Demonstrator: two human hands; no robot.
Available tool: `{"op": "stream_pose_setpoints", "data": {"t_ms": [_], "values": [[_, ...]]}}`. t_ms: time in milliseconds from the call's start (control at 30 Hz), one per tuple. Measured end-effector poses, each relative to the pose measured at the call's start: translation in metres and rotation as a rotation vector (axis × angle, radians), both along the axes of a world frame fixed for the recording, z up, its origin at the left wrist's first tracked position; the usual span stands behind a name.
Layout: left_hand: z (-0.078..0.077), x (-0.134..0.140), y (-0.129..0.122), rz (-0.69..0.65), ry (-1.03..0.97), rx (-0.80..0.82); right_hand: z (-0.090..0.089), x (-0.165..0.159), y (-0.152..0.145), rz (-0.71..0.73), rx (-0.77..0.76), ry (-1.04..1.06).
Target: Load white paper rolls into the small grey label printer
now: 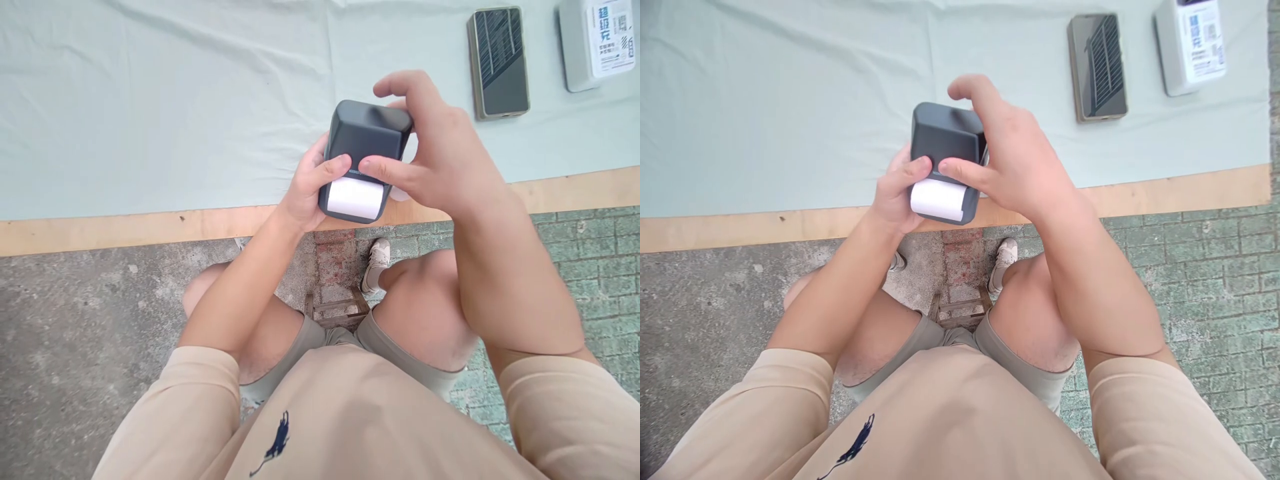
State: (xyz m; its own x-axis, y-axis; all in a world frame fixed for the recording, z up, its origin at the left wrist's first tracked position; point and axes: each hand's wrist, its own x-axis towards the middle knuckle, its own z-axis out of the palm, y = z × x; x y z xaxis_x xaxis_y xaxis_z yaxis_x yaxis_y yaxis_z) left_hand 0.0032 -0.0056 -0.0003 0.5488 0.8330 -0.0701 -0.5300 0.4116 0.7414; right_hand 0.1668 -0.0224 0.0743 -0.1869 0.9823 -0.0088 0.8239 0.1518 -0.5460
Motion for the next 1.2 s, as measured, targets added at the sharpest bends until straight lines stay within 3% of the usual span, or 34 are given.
{"op": "stream_pose_setpoints", "data": {"t_ms": [167,400,467,533,600,767,1000,1200], "values": [[-0.002,-0.003,0.007,-0.056,-0.033,-0.036,-0.007,0.005,0.0,0.038,0.1,0.149],[-0.008,0.005,0.011,0.111,0.019,-0.025,-0.012,0.016,0.002,0.212,0.162,0.077],[-0.008,0.006,0.011,0.116,0.015,-0.047,-0.009,0.015,0.001,0.129,0.32,0.018],[-0.008,0.006,0.012,0.13,-0.02,-0.078,-0.007,0.013,0.0,-0.112,0.586,0.002],[-0.007,0.005,0.011,0.107,-0.064,-0.111,-0.004,0.012,-0.002,-0.275,0.718,0.032],[-0.007,0.004,0.007,0.066,-0.043,-0.072,-0.002,0.008,-0.006,-0.009,0.388,-0.089],[-0.007,0.005,0.003,-0.023,-0.033,0.054,0.0,0.006,-0.002,-0.085,0.222,-0.178],[-0.009,0.004,0.003,-0.014,0.004,0.065,0.003,0.005,-0.003,-0.118,0.124,-0.279]]}}
